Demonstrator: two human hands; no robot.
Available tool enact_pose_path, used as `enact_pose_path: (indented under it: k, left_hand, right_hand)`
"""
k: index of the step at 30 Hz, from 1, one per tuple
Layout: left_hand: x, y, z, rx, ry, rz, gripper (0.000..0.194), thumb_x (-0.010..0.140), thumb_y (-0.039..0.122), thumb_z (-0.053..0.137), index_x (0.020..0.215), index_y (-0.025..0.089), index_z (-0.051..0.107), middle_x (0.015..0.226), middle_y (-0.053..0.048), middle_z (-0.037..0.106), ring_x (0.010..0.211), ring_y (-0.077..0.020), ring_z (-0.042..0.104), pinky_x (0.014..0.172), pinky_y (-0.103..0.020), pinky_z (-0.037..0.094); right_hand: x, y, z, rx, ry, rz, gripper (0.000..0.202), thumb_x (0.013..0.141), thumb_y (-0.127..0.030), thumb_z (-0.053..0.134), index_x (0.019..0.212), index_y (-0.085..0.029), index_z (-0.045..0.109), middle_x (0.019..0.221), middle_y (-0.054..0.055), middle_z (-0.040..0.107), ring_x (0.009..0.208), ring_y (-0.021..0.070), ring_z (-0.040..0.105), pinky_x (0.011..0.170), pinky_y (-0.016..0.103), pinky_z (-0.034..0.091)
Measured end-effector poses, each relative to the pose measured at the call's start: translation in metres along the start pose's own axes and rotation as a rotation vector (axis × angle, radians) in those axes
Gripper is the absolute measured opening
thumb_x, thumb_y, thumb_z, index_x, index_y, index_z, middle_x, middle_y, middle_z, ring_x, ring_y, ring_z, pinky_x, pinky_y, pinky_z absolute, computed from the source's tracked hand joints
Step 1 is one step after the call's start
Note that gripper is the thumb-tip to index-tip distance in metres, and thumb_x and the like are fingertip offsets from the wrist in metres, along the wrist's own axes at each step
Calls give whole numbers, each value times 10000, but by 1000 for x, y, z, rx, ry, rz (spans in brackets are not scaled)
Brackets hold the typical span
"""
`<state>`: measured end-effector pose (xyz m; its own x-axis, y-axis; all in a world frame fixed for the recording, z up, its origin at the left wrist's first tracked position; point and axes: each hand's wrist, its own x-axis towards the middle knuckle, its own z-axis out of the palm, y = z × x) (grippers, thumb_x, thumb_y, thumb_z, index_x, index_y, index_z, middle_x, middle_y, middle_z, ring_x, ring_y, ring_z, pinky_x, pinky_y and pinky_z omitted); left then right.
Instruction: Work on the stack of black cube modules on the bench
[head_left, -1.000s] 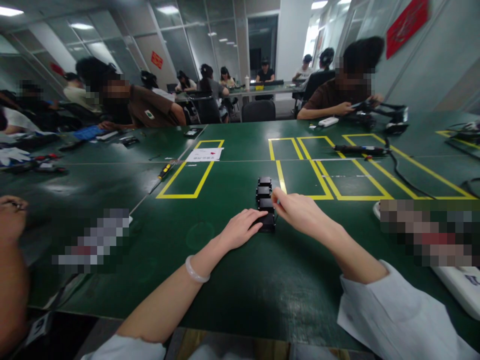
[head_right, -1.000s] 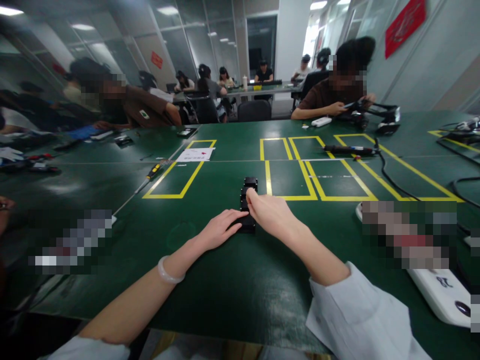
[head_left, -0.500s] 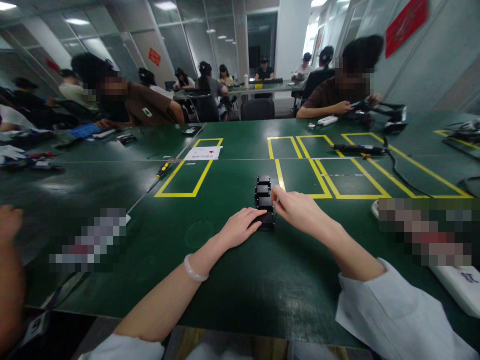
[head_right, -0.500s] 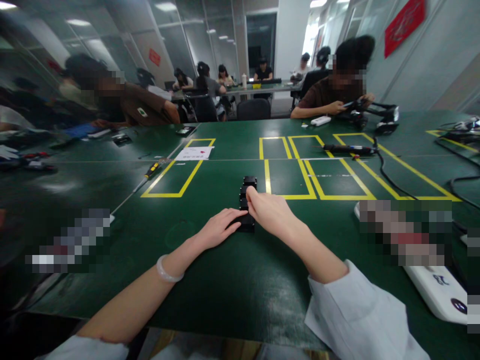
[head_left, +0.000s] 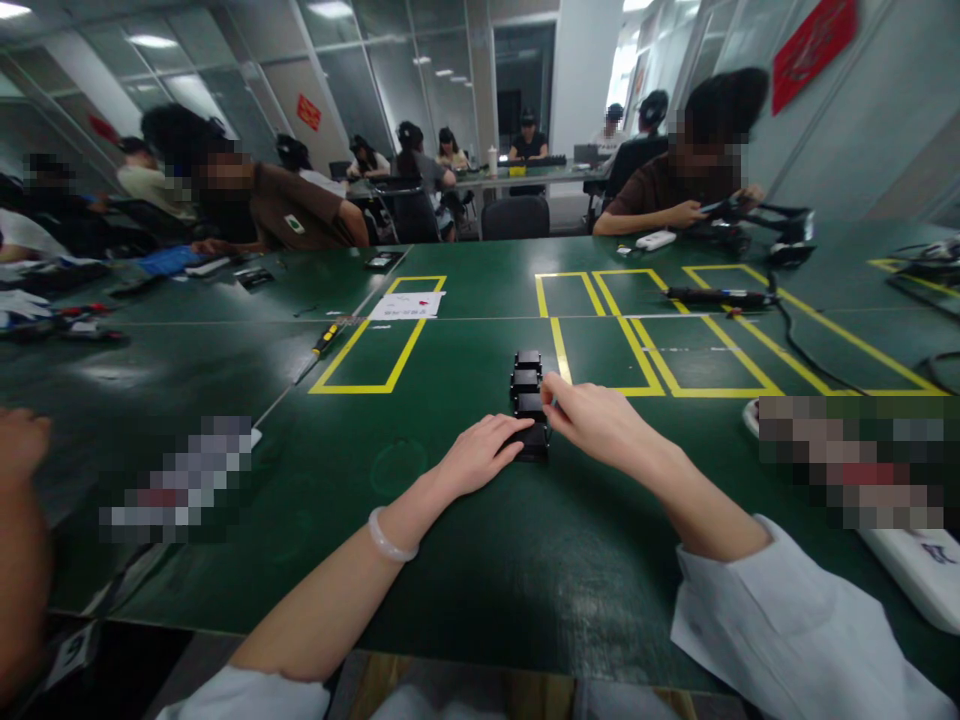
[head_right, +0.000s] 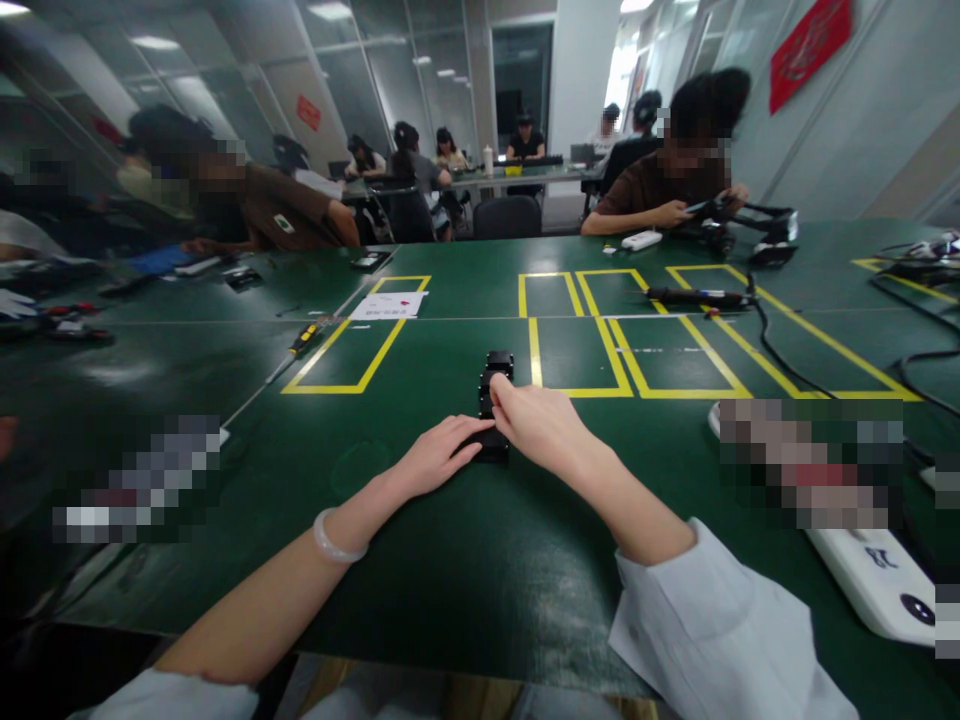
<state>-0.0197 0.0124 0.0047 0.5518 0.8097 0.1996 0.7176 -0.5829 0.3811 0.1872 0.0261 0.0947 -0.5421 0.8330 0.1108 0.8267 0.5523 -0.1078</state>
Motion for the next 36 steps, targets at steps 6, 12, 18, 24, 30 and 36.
enact_pose_path:
  k: [6,12,18,24,30,36]
  left_hand:
    - [0,1,0,-11,-5,-6,377,970,341,364,1334,267,430,1242,-44,545,1086,-204,511,960,-371,417]
    - [0,1,-1,-8,-4,-7,376,970,335,367,1334,263,430,1248,-45,545,1084,-205,513,951,-367,428]
    - [0,1,0,-3,-4,-7,372,969,335,365,1326,260,437,1255,-47,539,1120,-204,503,978,-378,413]
    - [0,-1,2,-9,-3,-7,374,969,341,370,1330,267,436,1256,-41,540,1095,-201,513,966,-370,419]
    - [0,0,0,-9,-3,-7,376,972,345,363,1335,268,429,1257,-40,538,1093,-204,509,955,-365,423]
    - [0,1,-1,-5,-8,-6,373,975,345,359,1332,264,430,1254,-44,537,1088,-204,514,956,-367,422]
  right_hand:
    - [1,-1,0,-56,-19,35,252,966,-368,282,1022,-204,465,785,51,672,665,172,611,515,248,227]
    - [1,1,-1,-35,-33,14,244,963,-326,272,1054,-203,463,773,44,676,644,181,615,511,250,227]
    - [3,0,0,-89,-14,58,281,967,-350,267,1046,-199,490,808,63,687,690,194,633,545,258,269]
    - [4,0,2,-45,-14,68,269,961,-388,300,1028,-205,485,797,53,676,709,190,632,522,247,246]
    - [1,2,0,57,-17,0,173,930,-273,339,1053,-210,443,801,31,667,666,169,609,525,240,248]
    - [3,1,1,11,-9,37,265,963,-391,275,1028,-209,457,797,44,667,688,194,618,516,249,239]
